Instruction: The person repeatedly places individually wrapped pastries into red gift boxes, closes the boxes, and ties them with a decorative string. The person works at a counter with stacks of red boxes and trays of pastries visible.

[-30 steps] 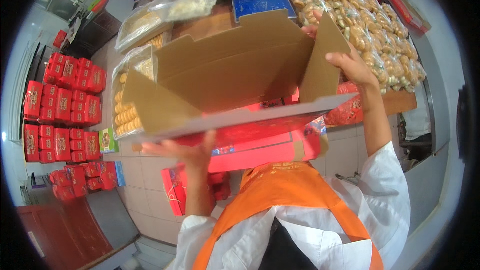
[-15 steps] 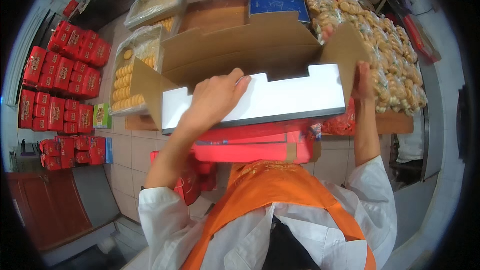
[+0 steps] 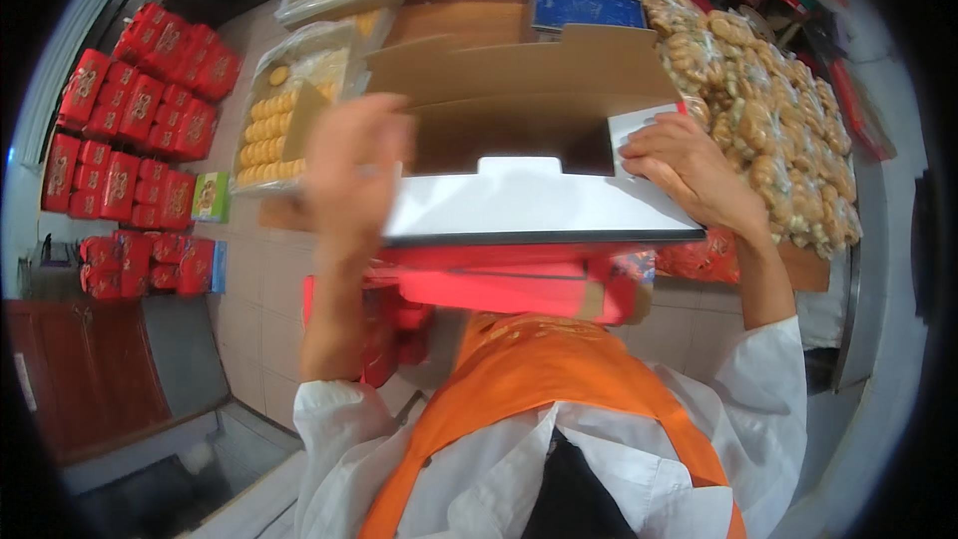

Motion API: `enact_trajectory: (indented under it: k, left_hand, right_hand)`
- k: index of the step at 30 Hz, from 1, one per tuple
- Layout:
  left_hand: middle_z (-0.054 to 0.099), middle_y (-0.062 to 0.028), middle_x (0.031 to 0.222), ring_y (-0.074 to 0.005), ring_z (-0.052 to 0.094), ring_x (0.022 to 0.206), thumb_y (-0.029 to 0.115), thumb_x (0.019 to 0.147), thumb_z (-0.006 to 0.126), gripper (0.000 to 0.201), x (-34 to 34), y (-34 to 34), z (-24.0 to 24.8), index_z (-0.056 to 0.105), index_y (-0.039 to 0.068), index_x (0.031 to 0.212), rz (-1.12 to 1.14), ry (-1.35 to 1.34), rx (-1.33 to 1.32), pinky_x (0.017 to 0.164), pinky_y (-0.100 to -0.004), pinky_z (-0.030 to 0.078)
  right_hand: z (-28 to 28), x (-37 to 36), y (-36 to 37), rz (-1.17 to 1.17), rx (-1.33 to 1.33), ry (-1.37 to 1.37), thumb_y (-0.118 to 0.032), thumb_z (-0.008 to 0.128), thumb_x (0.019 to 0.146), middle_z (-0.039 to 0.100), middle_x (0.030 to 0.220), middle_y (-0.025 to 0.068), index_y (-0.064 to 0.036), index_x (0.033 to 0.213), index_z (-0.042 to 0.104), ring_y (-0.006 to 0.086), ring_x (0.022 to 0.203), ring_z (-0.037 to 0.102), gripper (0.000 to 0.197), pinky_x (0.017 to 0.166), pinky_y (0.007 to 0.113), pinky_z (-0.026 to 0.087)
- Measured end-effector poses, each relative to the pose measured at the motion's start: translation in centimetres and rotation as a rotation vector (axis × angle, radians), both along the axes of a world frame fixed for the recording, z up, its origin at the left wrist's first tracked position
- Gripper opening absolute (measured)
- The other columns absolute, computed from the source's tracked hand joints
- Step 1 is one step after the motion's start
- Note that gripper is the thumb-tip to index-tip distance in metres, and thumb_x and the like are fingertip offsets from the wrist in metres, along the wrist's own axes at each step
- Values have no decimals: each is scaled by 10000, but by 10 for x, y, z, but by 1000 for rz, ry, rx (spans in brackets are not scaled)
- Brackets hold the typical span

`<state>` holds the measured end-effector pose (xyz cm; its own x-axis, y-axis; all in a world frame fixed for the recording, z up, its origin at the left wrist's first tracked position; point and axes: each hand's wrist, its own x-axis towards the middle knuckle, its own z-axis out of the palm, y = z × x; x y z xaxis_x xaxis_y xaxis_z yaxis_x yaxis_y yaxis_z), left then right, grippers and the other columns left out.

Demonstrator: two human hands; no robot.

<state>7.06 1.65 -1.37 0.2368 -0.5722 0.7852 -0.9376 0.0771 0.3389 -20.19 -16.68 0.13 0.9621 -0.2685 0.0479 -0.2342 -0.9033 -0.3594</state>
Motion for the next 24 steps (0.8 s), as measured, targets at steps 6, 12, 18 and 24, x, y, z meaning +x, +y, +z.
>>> enact_trajectory:
  k: [6,12,18,24]
  left_hand:
    - [579,-57,1019,-124,514,938,224,898,504,317,107,55,-13,523,15,1137,11,1055,-20,836,-283,398]
    - [338,-217,1354,-257,348,1251,244,772,658,807,66,27,-29,191,-21,1374,-218,590,658,1010,-339,300]
    - [293,-225,1383,-306,276,1300,152,676,707,902,57,17,-30,163,-8,1378,35,333,762,1054,-333,229]
    - [242,-211,1418,-279,212,1336,101,737,613,744,50,15,-26,231,10,1369,-213,317,466,1069,-337,197]
  right_hand:
    - [2,2,2,59,40,-72,-136,402,882,623,994,95,-8,845,660,255,1070,504,290,1026,442,242]
    - [-5,3,0,79,-17,-88,-146,423,883,617,967,100,-3,826,653,261,1048,508,277,1014,425,257]
    - [2,5,8,51,-35,17,-144,496,851,569,1051,100,-3,866,644,271,1057,481,205,990,406,280]
    - [-26,4,10,-443,-285,-629,-193,600,803,367,1340,170,-42,1278,426,298,1287,298,527,1069,407,211]
